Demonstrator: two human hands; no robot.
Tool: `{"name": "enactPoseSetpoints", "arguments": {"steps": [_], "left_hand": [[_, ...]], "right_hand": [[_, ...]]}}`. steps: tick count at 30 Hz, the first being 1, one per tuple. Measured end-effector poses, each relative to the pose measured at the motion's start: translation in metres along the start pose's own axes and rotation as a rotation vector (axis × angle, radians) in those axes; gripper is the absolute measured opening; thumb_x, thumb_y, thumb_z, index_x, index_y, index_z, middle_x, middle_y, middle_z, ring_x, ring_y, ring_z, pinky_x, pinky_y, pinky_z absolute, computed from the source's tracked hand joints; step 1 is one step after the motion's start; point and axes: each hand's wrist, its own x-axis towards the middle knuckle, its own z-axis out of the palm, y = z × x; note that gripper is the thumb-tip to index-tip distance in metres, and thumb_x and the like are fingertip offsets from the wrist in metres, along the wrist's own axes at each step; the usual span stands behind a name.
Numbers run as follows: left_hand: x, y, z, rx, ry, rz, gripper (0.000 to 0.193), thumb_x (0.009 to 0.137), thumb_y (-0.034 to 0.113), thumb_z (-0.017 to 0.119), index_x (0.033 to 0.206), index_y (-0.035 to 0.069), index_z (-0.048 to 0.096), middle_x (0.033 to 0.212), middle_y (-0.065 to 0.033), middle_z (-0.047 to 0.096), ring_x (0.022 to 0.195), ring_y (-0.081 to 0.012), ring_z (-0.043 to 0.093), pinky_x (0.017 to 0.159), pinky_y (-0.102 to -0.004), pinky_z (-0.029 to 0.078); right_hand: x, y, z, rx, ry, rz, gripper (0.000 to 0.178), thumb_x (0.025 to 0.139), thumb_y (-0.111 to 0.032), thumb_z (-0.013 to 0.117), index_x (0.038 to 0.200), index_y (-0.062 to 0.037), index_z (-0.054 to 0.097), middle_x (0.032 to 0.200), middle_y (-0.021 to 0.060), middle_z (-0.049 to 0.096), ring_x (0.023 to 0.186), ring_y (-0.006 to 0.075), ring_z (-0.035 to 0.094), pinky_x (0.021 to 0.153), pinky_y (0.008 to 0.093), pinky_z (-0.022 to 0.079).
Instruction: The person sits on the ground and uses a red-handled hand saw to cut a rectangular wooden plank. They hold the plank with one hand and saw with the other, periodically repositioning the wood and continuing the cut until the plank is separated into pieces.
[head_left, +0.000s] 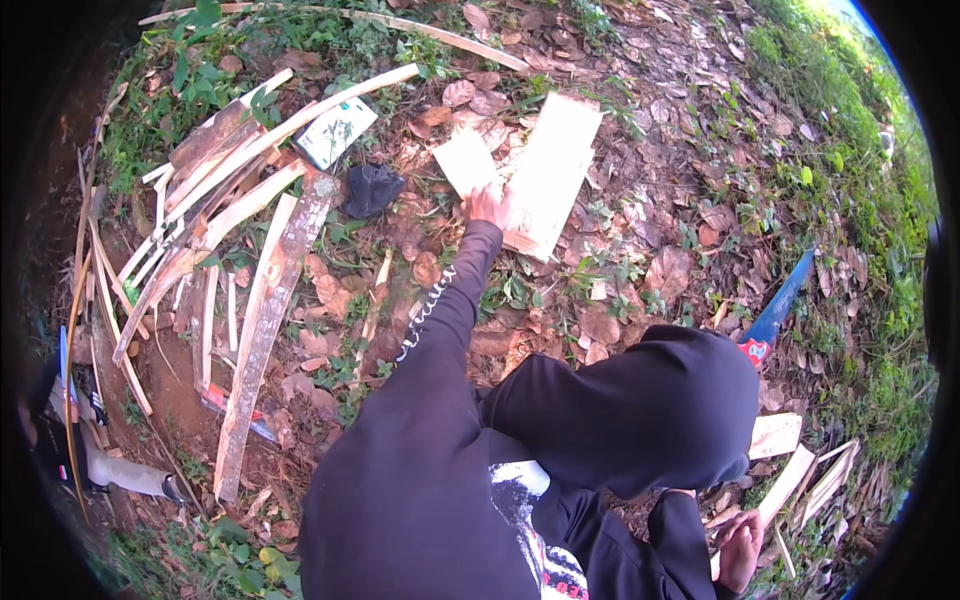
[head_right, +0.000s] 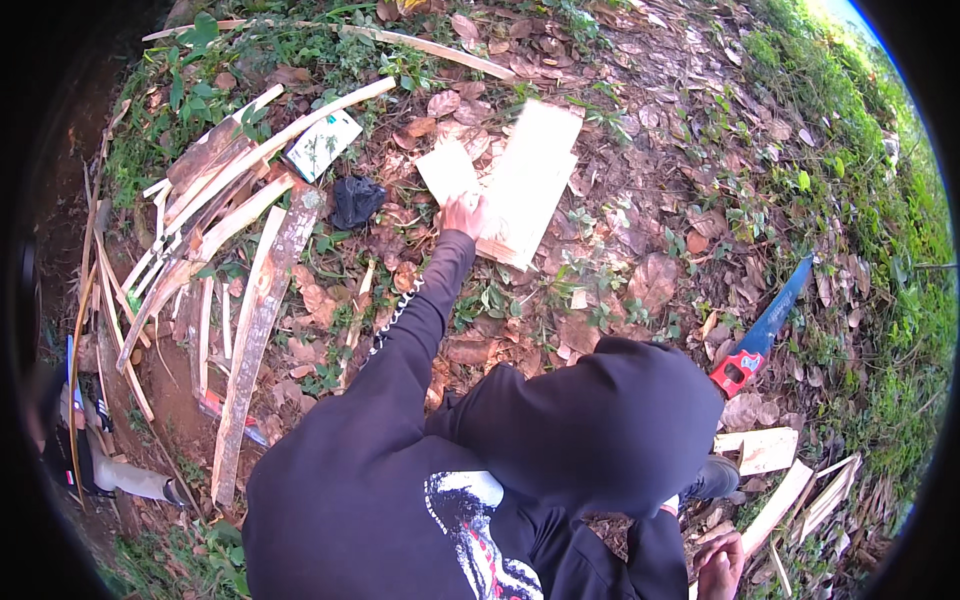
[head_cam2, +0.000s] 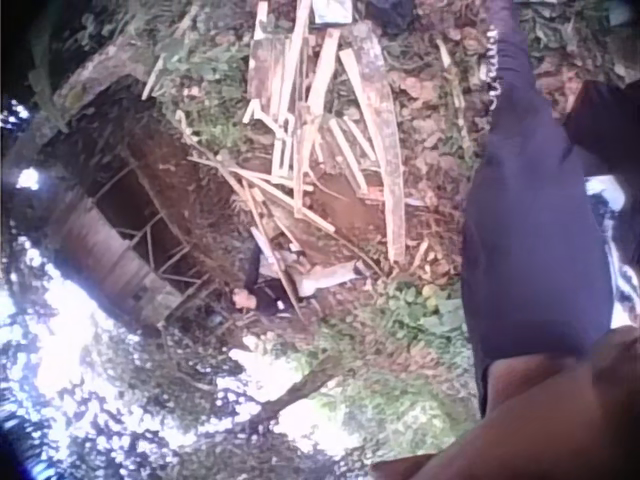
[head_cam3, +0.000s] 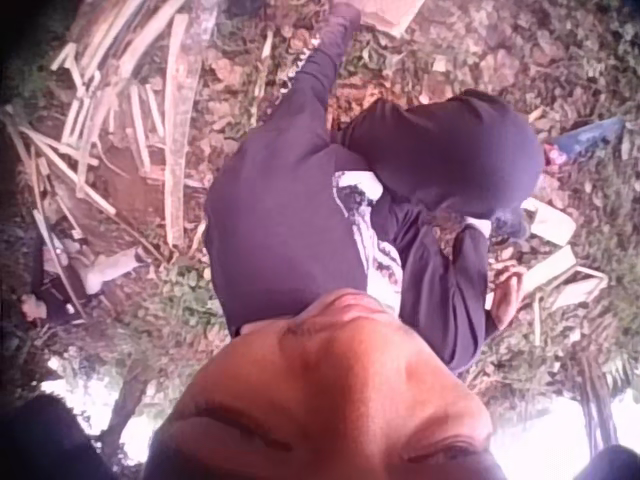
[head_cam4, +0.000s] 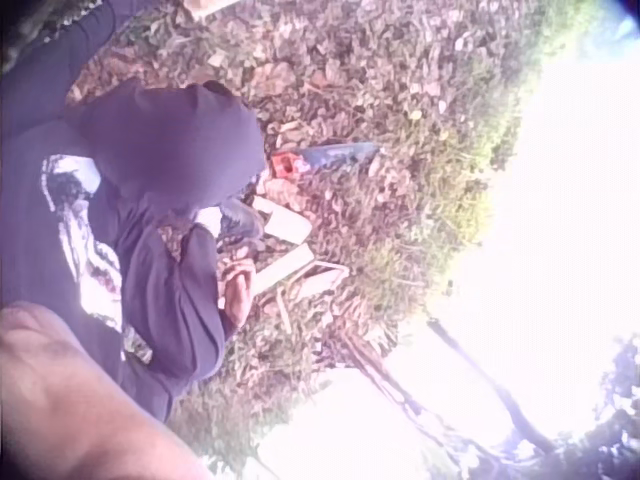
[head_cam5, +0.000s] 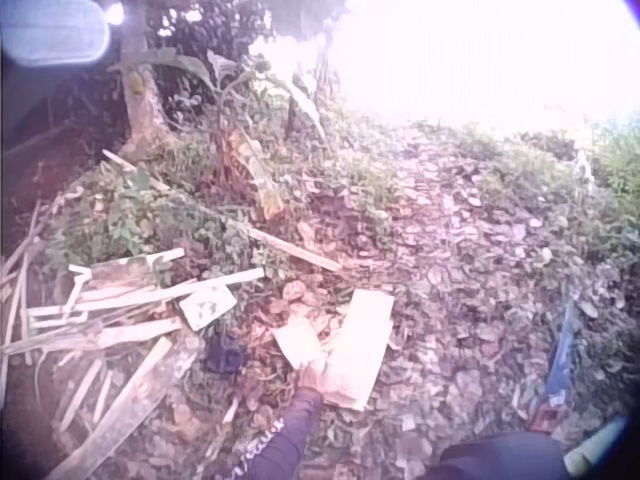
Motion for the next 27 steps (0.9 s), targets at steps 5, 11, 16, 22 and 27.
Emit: {"name": "enactPoseSetpoints", "arguments": {"steps": [5,11,16,22,27], "left_hand": [[0.005,-0.062,0.047,-0.071,-0.071,-0.078,0.065,0.09,0.049,0.052,0.135,0.001,0.049,0.137,-0.0259,0.047,0.129,-0.0366,0.043,0.112,-0.0445,0.03],[-0.01,-0.026,0.057,0.136,-0.106,-0.022,0.109,0.066,0.063,0.074,0.143,-0.002,0.033,0.138,-0.0225,0.041,0.13,-0.0354,0.04,0.108,-0.0512,0.032],[-0.042,0.013,0.06,0.266,-0.097,0.017,0.127,0.057,0.064,0.079,0.146,-0.004,0.021,0.137,-0.0223,0.037,0.131,-0.0339,0.037,0.107,-0.0526,0.032],[-0.074,0.036,0.053,0.279,-0.126,-0.056,0.123,0.06,0.062,0.079,0.145,-0.008,0.022,0.133,-0.0225,0.041,0.123,-0.0343,0.044,0.102,-0.0479,0.038],[-0.058,0.026,0.069,0.202,-0.108,-0.166,0.117,0.063,0.059,0.079,0.145,-0.004,0.024,0.135,-0.0239,0.043,0.124,-0.0351,0.045,0.103,-0.0503,0.039]], "right_hand": [[0.021,0.018,0.0,0.013,-0.007,-0.071,0.029,0.093,-0.024,0.064,0.096,-0.0019,0.047,0.074,0.006,0.052,0.06,0.0138,0.051,0.057,0.0247,0.042],[0.03,0.025,0.001,-0.02,-0.012,-0.059,0.029,0.094,-0.025,0.063,0.095,-0.002,0.046,0.073,0.0054,0.051,0.06,0.0129,0.05,0.057,0.0242,0.041],[0.029,0.016,-0.012,-0.04,0.015,-0.049,0.03,0.093,-0.026,0.064,0.093,-0.0028,0.045,0.073,0.0052,0.051,0.059,0.0128,0.05,0.055,0.0237,0.041],[0.023,0.015,-0.03,0.049,0.043,-0.104,0.032,0.092,-0.029,0.065,0.09,-0.0036,0.046,0.069,0.0039,0.048,0.057,0.0121,0.046,0.053,0.0243,0.038],[0.033,0.014,-0.039,0.05,-0.032,-0.128,0.034,0.091,-0.03,0.067,0.088,-0.0035,0.046,0.07,0.004,0.047,0.058,0.0127,0.047,0.054,0.0248,0.039]]}}
